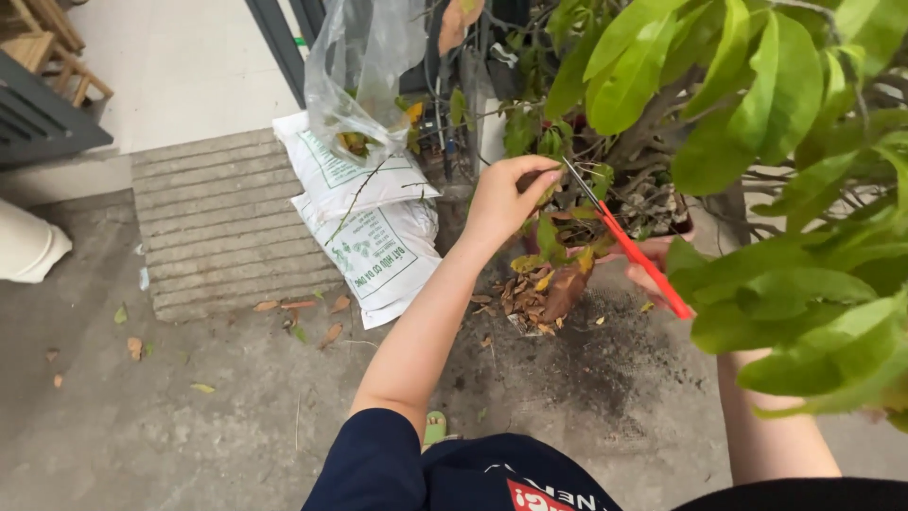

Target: Pruning leaves and small branches from a potted plant using scissors and collecting them in a plastic bag.

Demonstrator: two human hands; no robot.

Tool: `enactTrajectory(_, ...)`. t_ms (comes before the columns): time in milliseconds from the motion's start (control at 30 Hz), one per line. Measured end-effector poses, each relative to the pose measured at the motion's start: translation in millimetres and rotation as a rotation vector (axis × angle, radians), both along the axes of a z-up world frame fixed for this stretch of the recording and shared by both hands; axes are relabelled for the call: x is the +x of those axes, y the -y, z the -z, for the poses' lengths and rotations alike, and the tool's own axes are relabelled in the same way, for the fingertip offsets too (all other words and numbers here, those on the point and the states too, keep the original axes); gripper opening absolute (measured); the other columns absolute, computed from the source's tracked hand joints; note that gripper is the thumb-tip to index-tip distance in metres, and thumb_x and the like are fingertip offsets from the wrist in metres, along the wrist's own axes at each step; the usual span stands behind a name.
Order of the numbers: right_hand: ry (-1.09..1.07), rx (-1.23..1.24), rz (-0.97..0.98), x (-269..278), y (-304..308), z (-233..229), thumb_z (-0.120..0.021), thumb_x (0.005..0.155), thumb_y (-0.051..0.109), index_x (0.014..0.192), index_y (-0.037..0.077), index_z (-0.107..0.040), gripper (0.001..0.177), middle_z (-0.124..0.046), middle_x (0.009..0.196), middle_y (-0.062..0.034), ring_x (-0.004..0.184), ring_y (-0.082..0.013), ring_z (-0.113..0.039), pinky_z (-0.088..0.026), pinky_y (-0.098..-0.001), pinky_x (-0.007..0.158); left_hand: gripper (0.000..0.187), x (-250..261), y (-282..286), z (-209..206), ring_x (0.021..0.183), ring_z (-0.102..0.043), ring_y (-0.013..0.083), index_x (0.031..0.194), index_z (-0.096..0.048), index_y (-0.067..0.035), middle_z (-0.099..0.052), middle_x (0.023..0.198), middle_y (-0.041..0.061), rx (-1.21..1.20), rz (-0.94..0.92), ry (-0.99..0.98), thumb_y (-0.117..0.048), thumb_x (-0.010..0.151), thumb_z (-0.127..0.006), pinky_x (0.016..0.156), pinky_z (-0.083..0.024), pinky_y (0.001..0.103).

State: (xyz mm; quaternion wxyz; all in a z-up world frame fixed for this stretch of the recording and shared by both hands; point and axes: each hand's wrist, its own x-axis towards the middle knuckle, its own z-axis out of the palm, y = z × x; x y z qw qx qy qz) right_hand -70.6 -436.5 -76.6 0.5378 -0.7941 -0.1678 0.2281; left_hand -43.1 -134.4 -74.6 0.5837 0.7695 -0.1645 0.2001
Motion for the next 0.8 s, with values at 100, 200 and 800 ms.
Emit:
enactTrajectory(100, -0.044, 0.008, 0.042, 3.6, 8.9, 1.8, -0.073, 0.093, 0.017, 0.092, 0.002, -0.067, 0.016, -0.053, 0.051, -0.0086, 0.028, -0.0199, -0.051, -0.039, -0.0301, 0.026, 0.017, 1.3, 2.2, 0.0, 0.1, -0.073, 0.0386, 0.11, -0.078, -0.013, -0.079, 0.097, 0.016, -0.001, -0.009, -0.005, -0.022, 0.098, -0.07, 0.083, -0.061, 0.047)
enactTrajectory(200, -0.214, 0.268, -0.255, 43.4, 46.7, 39.0, -0.069, 0.087, 0.005, 0.146, -0.003, -0.055, 0.061, -0.071, 0.081, -0.0016, 0.04, -0.0069, -0.052, -0.044, -0.0184, 0.032, 0.023, -2.3, 5.0, -14.2, 0.09, -0.079, 0.0179, 0.111, -0.079, -0.012, -0.082, 0.105, 0.005, 0.022, 0.023, -0.166, -0.024, 0.095, -0.069, 0.087, -0.065, 0.036)
enactTrajectory(800, -0.177, -0.387, -0.096, 87.5, 56.7, -4.0, -0.069, 0.092, 0.003, 0.137, 0.009, -0.074, 0.046, -0.054, 0.054, -0.0101, 0.045, -0.0183, -0.044, -0.037, -0.0293, 0.044, 0.019, 6.7, 1.8, -9.5, 0.078, -0.073, 0.0095, 0.111, -0.079, -0.015, -0.082, 0.098, 0.0, -0.055, 0.15, -0.24, -0.022, 0.097, -0.069, 0.074, -0.059, 0.029)
